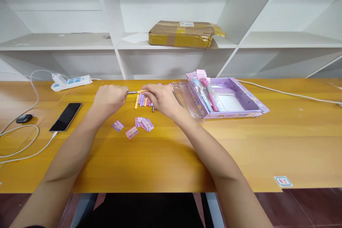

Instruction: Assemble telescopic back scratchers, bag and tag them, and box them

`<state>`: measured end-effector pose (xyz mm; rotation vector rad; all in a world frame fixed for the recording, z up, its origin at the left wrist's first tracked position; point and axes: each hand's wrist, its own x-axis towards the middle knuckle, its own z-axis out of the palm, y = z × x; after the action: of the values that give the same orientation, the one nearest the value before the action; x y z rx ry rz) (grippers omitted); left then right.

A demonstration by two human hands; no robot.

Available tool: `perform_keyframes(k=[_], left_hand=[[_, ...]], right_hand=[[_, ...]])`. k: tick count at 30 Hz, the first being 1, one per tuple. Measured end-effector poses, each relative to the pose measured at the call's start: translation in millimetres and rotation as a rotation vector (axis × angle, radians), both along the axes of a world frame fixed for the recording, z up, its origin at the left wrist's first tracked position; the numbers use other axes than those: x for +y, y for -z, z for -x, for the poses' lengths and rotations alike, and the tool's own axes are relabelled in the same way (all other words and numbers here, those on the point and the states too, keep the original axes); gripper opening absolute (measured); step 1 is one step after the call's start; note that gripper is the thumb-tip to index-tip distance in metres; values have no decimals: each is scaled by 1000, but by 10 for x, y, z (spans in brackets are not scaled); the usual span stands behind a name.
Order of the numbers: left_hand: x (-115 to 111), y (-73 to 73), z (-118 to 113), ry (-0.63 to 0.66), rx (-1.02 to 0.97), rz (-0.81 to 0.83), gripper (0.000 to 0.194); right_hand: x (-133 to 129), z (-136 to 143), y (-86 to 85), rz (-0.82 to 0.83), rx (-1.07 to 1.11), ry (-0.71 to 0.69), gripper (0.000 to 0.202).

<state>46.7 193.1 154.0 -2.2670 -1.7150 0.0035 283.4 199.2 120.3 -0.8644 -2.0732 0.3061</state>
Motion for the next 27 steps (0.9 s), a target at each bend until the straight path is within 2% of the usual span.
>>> perform_keyframes(k=[8, 11, 14, 20, 27], left_hand=[[-50, -22, 1, 82, 7, -36, 26], [-91, -22, 8, 176, -50, -75, 34], [-109, -10, 22, 210, -51, -107, 38], [-93, 35, -3, 231, 3, -147, 20], [-77, 72, -36, 257, 1, -139, 21]], right_hand=[[-77, -93, -152, 64, -41, -28, 24], [-91, -144, -203, 89, -74, -35, 25], [-86, -161, -219, 110, -126, -37, 26], [-98, -114, -225, 108, -143, -57, 26], [-123, -78, -216, 111, -141, -81, 29]])
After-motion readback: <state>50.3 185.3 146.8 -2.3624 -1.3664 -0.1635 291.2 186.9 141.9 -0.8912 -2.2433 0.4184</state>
